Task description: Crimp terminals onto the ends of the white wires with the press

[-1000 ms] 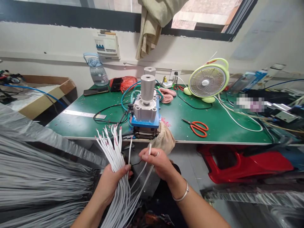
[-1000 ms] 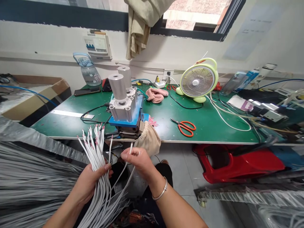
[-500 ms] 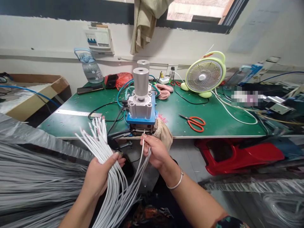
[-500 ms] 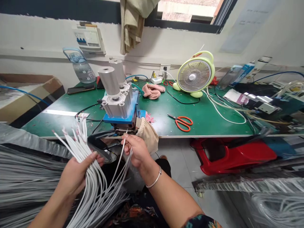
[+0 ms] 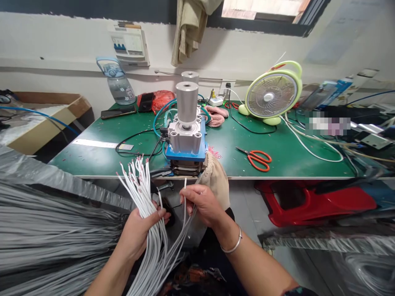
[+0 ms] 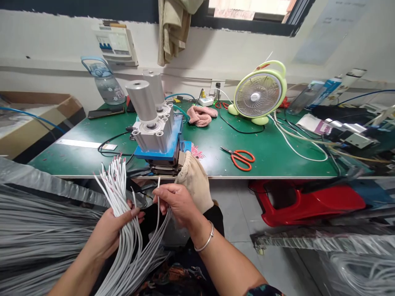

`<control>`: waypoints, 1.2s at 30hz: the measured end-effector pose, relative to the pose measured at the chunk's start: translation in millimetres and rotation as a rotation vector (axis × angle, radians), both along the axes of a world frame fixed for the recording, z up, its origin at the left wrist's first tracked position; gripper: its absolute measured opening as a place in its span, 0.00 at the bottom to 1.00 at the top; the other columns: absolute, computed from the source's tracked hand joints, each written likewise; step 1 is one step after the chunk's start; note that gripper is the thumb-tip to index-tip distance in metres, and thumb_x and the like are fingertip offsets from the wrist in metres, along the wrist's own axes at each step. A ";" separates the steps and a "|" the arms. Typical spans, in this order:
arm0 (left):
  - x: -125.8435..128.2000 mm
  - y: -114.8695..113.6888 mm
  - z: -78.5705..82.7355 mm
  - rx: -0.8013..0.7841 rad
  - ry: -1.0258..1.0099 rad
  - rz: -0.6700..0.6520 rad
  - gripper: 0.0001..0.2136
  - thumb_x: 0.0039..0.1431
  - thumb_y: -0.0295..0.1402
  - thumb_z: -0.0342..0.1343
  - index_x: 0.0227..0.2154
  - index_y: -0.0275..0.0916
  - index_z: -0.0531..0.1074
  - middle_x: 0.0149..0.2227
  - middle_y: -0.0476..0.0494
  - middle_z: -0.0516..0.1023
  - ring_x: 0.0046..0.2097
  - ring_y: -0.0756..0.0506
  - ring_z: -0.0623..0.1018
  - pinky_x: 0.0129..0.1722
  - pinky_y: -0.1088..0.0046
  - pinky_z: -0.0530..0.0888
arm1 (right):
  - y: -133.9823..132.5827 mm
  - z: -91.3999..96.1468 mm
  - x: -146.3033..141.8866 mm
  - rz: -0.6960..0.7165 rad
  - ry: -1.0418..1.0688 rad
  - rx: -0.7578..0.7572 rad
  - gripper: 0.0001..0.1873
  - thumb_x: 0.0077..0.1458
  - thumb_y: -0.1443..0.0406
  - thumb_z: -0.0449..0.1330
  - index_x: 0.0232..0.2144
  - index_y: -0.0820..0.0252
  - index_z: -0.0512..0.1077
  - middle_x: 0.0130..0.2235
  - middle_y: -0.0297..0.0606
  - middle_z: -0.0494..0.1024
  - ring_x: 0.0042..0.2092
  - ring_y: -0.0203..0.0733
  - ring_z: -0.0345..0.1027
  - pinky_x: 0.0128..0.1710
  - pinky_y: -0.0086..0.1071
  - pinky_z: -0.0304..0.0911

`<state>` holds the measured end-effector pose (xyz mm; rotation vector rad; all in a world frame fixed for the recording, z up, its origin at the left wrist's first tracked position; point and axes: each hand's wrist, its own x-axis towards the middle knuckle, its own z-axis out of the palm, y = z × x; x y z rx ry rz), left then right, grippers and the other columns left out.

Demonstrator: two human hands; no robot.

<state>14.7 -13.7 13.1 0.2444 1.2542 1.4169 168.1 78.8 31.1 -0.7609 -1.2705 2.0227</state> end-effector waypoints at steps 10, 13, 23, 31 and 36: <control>0.3 -0.9 -4.2 0.090 0.198 -0.040 0.16 0.38 0.29 0.65 0.28 0.39 0.62 0.21 0.54 0.74 0.25 0.46 0.76 0.33 0.67 0.72 | 2.1 -15.3 11.3 -0.052 0.132 -0.116 0.11 0.45 0.60 0.62 0.18 0.62 0.70 0.23 0.34 0.71 0.24 0.33 0.64 0.26 0.30 0.62; -0.3 1.1 -5.0 0.057 0.412 -0.106 0.14 0.38 0.32 0.65 0.26 0.39 0.64 0.21 0.53 0.75 0.26 0.46 0.75 0.31 0.69 0.71 | -6.6 -19.4 7.7 -0.018 -0.070 -0.021 0.12 0.46 0.58 0.61 0.29 0.61 0.74 0.25 0.34 0.72 0.20 0.30 0.58 0.17 0.26 0.56; -10.9 6.6 22.0 0.077 0.440 -0.060 0.13 0.40 0.33 0.64 0.29 0.37 0.68 0.24 0.48 0.78 0.30 0.44 0.78 0.33 0.68 0.74 | -7.4 -8.6 -12.8 -0.172 -0.025 -0.059 0.12 0.49 0.58 0.58 0.26 0.63 0.71 0.22 0.33 0.71 0.17 0.28 0.58 0.15 0.23 0.51; -26.0 17.0 52.8 0.151 0.176 0.262 0.16 0.34 0.25 0.66 0.28 0.39 0.66 0.21 0.54 0.75 0.26 0.46 0.79 0.27 0.75 0.77 | 13.2 11.7 -20.6 -0.244 0.257 -0.379 0.09 0.44 0.62 0.60 0.24 0.65 0.69 0.21 0.30 0.68 0.16 0.26 0.56 0.14 0.22 0.51; -27.5 14.8 48.0 0.130 0.094 0.238 0.15 0.34 0.25 0.66 0.27 0.38 0.68 0.21 0.53 0.75 0.26 0.46 0.79 0.26 0.73 0.77 | 13.3 6.7 -17.8 -0.207 0.266 -0.304 0.10 0.46 0.61 0.60 0.23 0.63 0.68 0.20 0.29 0.66 0.17 0.25 0.52 0.14 0.21 0.47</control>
